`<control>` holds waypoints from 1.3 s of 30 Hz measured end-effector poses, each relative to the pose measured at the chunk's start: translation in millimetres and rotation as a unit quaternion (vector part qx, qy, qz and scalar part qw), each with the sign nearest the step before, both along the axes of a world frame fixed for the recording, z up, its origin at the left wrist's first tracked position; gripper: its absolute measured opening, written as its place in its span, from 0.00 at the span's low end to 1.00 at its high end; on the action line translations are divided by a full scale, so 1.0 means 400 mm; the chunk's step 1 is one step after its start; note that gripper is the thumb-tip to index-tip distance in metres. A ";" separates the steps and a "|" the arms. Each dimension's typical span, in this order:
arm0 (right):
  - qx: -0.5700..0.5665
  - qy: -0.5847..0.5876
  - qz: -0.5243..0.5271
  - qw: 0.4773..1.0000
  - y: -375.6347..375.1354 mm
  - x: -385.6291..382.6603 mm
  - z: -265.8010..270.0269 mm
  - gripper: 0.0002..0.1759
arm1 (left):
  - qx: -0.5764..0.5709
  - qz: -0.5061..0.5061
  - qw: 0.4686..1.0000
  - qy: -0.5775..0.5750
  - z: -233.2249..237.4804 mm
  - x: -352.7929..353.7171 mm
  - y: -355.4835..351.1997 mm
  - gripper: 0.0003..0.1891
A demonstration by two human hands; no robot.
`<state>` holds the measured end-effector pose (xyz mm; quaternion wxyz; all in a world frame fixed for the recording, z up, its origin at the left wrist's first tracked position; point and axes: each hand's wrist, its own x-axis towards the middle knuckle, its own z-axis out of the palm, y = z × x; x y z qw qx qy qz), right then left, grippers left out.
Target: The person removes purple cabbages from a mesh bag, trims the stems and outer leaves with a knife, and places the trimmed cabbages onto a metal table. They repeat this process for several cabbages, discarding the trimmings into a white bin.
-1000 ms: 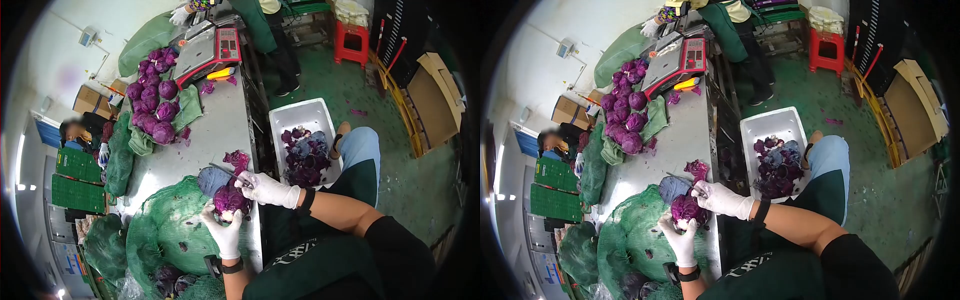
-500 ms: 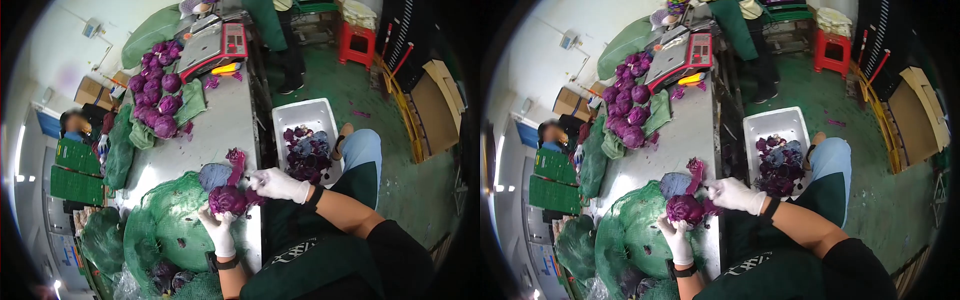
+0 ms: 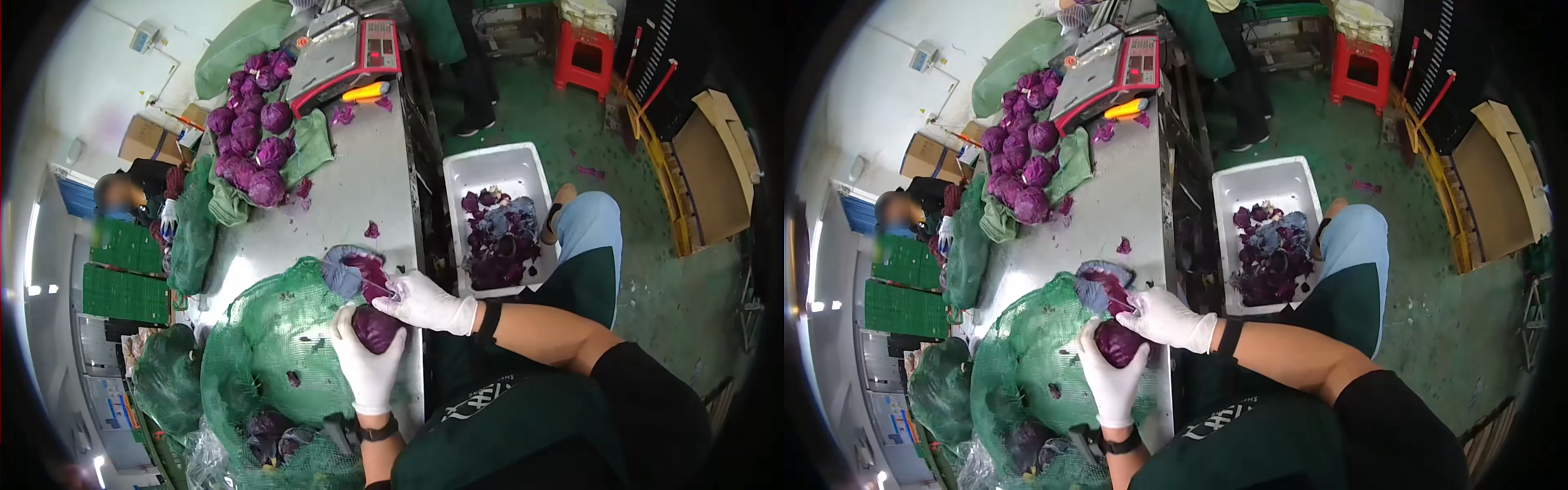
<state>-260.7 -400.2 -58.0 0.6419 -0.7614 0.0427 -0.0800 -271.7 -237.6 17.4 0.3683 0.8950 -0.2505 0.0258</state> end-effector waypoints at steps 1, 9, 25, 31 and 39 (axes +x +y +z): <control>-0.078 -0.011 -0.001 0.997 -0.016 -0.015 0.030 0.22 | 0.071 0.020 0.994 -0.074 -0.002 -0.003 -0.009 0.41; -0.069 0.040 -0.136 0.988 -0.159 -0.039 0.000 0.17 | -0.320 0.051 0.935 0.142 -0.058 0.002 -0.016 0.39; 0.318 0.166 0.070 0.931 -0.137 -0.096 0.094 0.11 | -0.338 0.084 0.932 0.100 -0.120 0.009 -0.117 0.42; 0.340 0.148 0.111 0.922 -0.137 -0.085 0.041 0.07 | -0.215 0.066 0.974 0.043 -0.122 0.018 -0.080 0.40; 0.132 -0.087 0.000 0.987 -0.121 -0.077 -0.004 0.09 | -0.176 0.088 0.978 0.065 -0.098 0.032 -0.062 0.30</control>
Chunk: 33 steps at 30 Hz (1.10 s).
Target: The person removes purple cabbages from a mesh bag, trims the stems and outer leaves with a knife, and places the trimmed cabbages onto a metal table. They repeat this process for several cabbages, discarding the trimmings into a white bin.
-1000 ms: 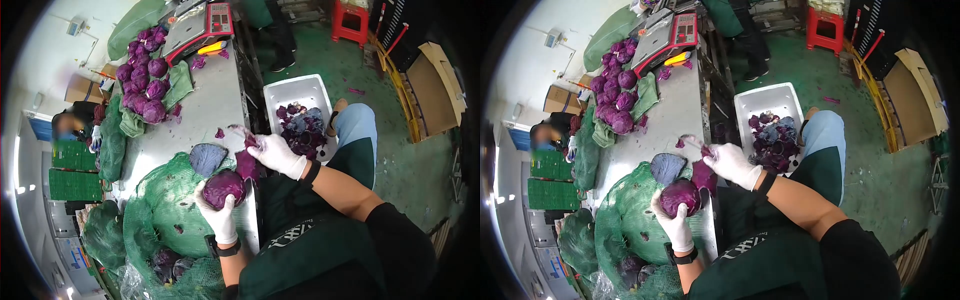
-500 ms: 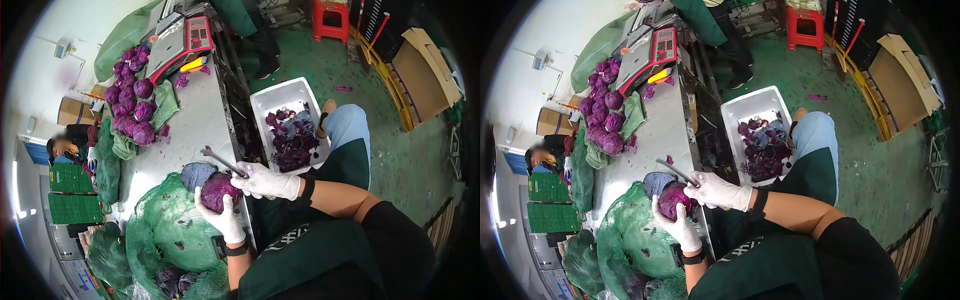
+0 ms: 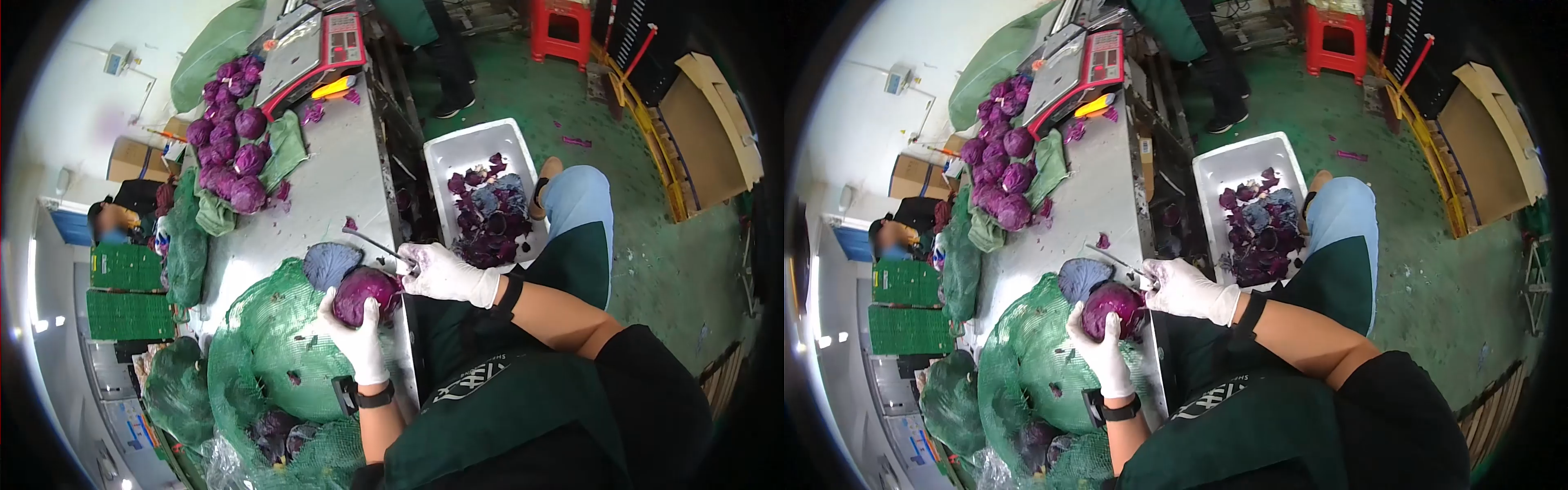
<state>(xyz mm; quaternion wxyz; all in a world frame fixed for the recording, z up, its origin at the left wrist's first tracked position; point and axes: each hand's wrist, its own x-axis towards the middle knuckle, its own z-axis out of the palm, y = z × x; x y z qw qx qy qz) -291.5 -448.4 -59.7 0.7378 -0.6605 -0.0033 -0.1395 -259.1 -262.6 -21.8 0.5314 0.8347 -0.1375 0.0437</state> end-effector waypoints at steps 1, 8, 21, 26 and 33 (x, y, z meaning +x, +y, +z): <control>-0.095 0.061 -0.014 0.993 0.003 -0.013 -0.007 0.07 | -0.032 -0.001 0.999 0.022 0.005 -0.001 -0.006 0.24; -0.126 0.177 -0.124 0.968 -0.087 -0.036 -0.165 0.15 | -0.085 0.074 0.983 0.147 -0.019 0.051 0.090 0.22; -0.280 0.043 0.033 0.958 0.009 0.004 0.084 0.17 | 0.318 -0.121 0.918 -0.202 0.097 -0.016 -0.009 0.45; 0.098 0.152 0.037 0.983 0.012 0.054 0.026 0.06 | 0.263 -0.117 0.941 -0.180 0.075 0.021 0.013 0.43; -0.143 0.006 -0.055 0.988 -0.009 -0.001 0.020 0.14 | -0.019 -0.083 0.992 0.093 0.052 0.006 0.029 0.42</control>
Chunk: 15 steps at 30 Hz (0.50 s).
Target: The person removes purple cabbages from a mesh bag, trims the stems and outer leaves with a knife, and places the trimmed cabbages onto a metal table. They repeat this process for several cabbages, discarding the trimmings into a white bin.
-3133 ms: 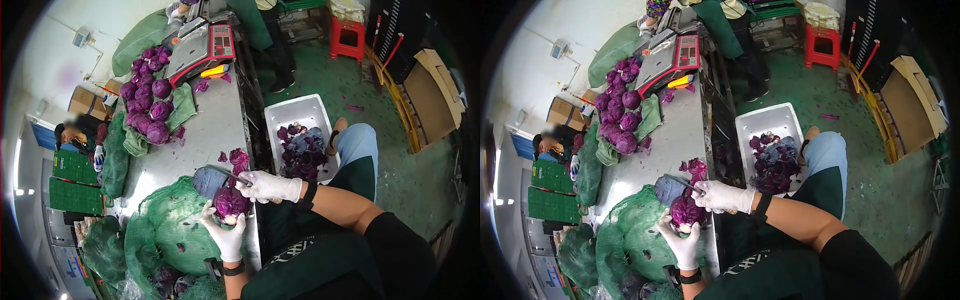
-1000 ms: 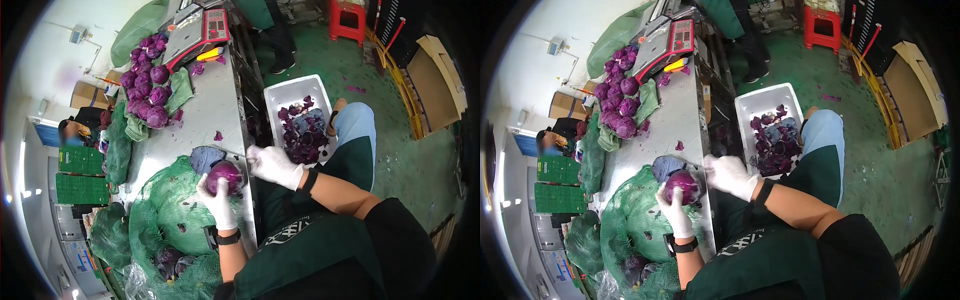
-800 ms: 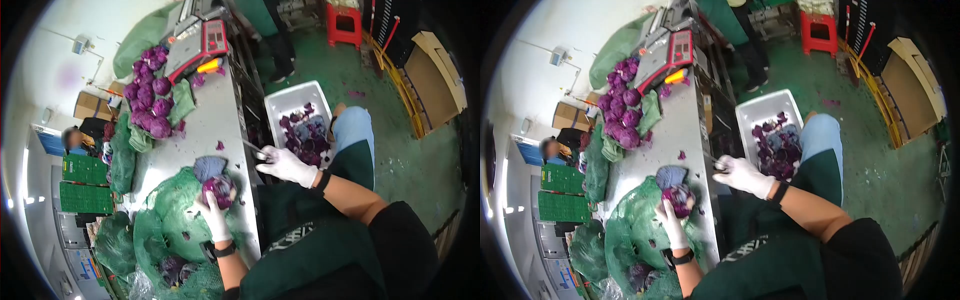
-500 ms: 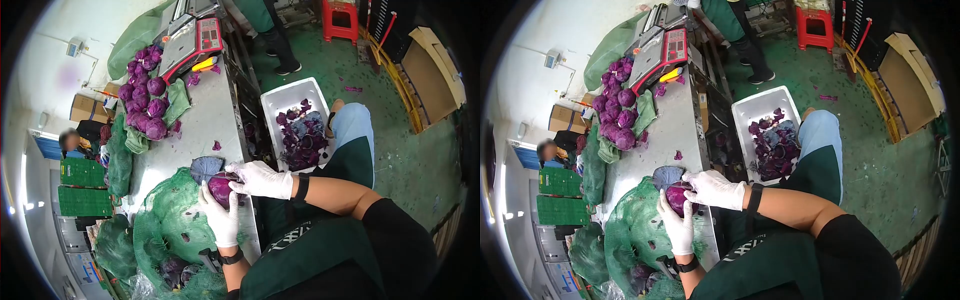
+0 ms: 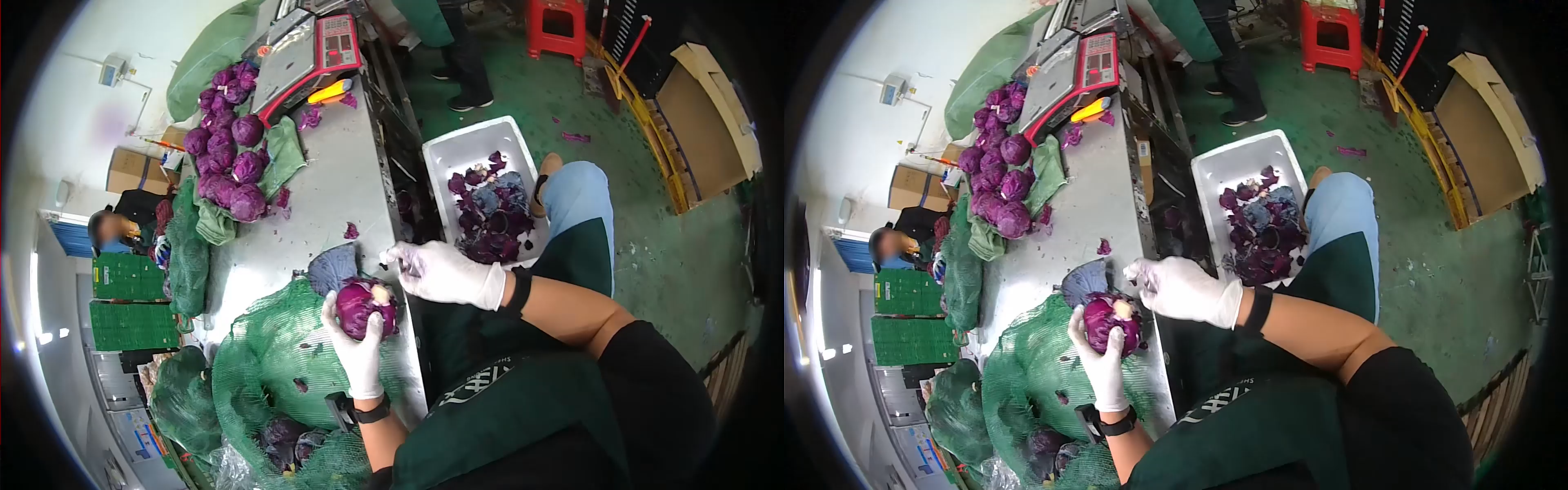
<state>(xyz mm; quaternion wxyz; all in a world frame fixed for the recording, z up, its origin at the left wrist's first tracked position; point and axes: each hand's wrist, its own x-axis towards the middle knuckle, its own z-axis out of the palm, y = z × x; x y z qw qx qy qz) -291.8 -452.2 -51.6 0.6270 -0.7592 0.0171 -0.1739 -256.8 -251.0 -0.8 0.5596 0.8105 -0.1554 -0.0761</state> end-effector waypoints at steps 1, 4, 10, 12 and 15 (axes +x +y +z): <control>-0.120 -0.009 -0.026 0.992 0.003 -0.021 -0.012 0.18 | -0.011 0.002 1.000 0.005 0.009 -0.001 -0.011 0.42; -0.189 0.048 0.037 0.980 0.031 -0.062 0.010 0.35 | -0.025 -0.005 0.999 0.025 -0.004 0.015 0.004 0.40; -0.254 0.026 0.032 0.966 0.062 -0.030 -0.015 0.43 | -0.002 -0.004 0.999 0.049 0.003 0.030 0.016 0.39; -0.286 0.040 0.022 0.957 0.062 -0.021 0.004 0.37 | 0.005 -0.003 0.998 0.060 0.003 0.039 0.014 0.39; -0.267 0.064 0.035 0.961 0.060 0.002 0.029 0.35 | 0.022 -0.012 0.999 0.030 0.002 0.043 0.007 0.39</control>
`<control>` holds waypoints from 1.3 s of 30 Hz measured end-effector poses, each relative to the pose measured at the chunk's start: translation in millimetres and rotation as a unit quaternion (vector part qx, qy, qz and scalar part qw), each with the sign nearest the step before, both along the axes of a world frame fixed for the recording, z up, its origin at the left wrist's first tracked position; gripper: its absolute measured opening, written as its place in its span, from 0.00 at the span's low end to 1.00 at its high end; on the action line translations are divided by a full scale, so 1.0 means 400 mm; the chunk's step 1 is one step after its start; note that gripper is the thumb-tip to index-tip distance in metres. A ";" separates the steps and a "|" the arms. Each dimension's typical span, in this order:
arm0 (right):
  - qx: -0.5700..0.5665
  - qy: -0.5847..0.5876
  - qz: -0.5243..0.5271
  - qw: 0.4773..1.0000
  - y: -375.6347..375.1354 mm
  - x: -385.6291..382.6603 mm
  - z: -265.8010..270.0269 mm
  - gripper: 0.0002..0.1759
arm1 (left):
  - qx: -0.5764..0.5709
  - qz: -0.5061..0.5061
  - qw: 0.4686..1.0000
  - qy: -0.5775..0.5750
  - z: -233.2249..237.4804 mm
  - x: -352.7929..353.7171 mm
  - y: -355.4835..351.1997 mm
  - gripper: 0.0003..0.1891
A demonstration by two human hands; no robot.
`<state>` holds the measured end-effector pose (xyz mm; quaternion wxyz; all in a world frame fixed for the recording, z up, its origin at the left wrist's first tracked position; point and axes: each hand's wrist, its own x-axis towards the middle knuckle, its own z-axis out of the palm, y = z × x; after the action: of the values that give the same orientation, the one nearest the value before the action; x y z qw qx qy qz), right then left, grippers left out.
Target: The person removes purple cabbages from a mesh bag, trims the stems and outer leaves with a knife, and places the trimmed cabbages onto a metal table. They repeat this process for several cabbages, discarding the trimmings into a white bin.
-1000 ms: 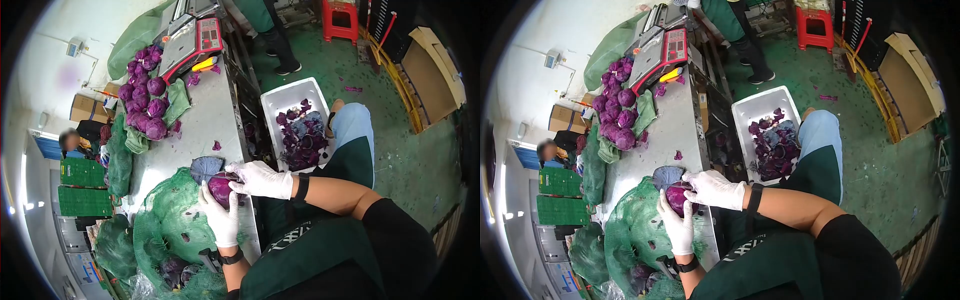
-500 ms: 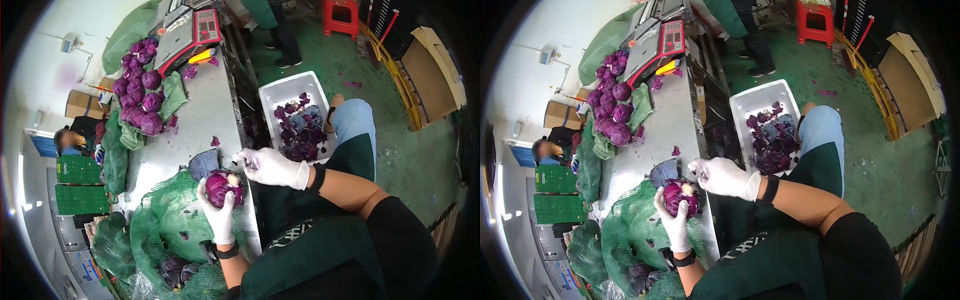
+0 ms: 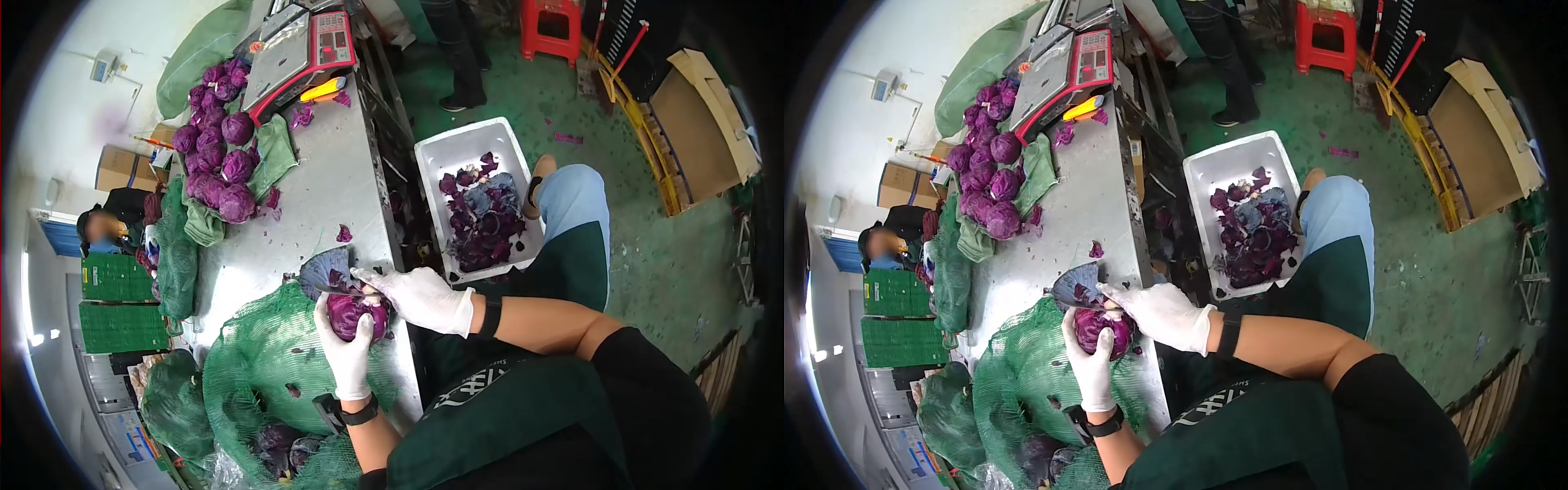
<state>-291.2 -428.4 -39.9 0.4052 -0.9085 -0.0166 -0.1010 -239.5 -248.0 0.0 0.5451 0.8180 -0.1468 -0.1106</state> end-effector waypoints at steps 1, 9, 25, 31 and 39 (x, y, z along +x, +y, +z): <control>0.020 0.006 0.001 1.000 -0.002 0.006 0.005 0.32 | -0.001 0.000 1.000 -0.001 0.000 0.001 -0.002 0.39; 0.288 0.137 -0.034 0.947 -0.068 0.118 -0.059 0.16 | 0.031 -0.076 0.985 -0.149 -0.040 -0.039 0.016 0.46; 0.279 0.143 -0.257 0.914 -0.230 -0.011 -0.180 0.21 | -0.515 -0.027 0.817 0.259 -0.098 -0.038 0.044 0.44; 0.022 -0.108 -0.160 0.981 -0.115 -0.021 -0.089 0.29 | -0.257 0.035 0.965 0.043 -0.068 -0.052 0.005 0.40; 0.309 0.094 0.019 0.946 -0.041 0.030 0.015 0.11 | -0.153 0.006 0.988 -0.009 -0.061 -0.069 0.003 0.43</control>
<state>-279.3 -444.9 -34.1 0.6679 -0.7433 0.0365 -0.0076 -267.2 -247.0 -24.3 0.6634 0.7265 -0.1619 -0.0760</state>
